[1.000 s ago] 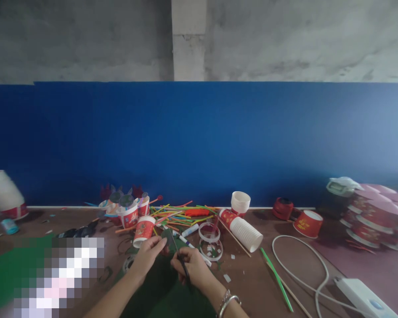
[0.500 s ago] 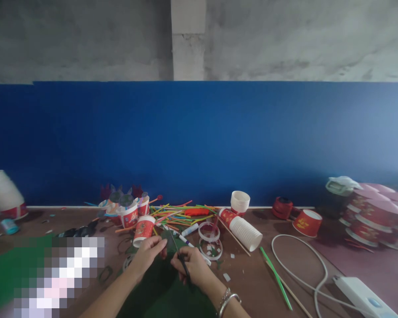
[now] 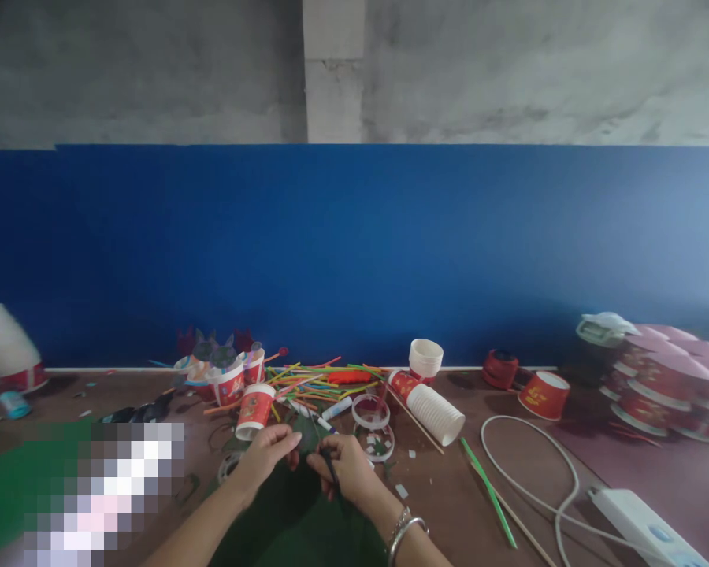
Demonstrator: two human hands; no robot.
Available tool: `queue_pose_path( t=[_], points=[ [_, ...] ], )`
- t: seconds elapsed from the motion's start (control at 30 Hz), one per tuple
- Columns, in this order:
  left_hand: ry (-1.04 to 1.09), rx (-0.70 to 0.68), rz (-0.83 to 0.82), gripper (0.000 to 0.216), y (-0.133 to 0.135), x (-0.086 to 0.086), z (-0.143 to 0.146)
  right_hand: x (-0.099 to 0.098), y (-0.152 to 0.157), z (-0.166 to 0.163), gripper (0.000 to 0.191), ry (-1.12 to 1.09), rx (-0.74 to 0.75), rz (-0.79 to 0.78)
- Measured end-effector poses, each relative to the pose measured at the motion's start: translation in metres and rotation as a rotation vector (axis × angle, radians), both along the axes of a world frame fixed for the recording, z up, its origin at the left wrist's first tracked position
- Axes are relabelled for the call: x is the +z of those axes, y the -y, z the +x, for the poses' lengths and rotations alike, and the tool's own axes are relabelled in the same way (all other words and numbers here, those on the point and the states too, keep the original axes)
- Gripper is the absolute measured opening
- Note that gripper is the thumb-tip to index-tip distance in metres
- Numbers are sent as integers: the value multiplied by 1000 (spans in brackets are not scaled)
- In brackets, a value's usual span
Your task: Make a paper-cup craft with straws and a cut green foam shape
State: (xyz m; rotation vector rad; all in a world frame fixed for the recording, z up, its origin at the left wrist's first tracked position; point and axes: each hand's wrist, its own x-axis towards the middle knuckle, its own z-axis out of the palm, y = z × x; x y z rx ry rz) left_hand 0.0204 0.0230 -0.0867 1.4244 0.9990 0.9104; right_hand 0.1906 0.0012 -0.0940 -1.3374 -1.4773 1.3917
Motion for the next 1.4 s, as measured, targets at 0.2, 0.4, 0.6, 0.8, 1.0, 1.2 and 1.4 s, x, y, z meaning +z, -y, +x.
queue_pose_path(
  t=[0.2,0.4,0.6,0.8,1.0,1.2,1.4],
  points=[
    [-100,-167,38,25,11,5,2,11,3,2,36,-98,-97,-25],
    [-218,-213,139,19,12,8,2,15,5,3,26,-52,-9,-49],
    [24,120,87,19,5,3,3,14,4,-2,23,-80,-71,-24],
    [135,130,-35,21,10,2,11,14,4,-6,33,-203,-241,53],
    [210,254,-17,23,15,1,18,11,5,-8,40,-237,-149,75],
    [314,422,36,26,8,-7,12,5,8,-8,40,-214,25,18],
    [345,478,2,27,6,-10,12,6,13,-11,32,-165,192,-22]
  ],
)
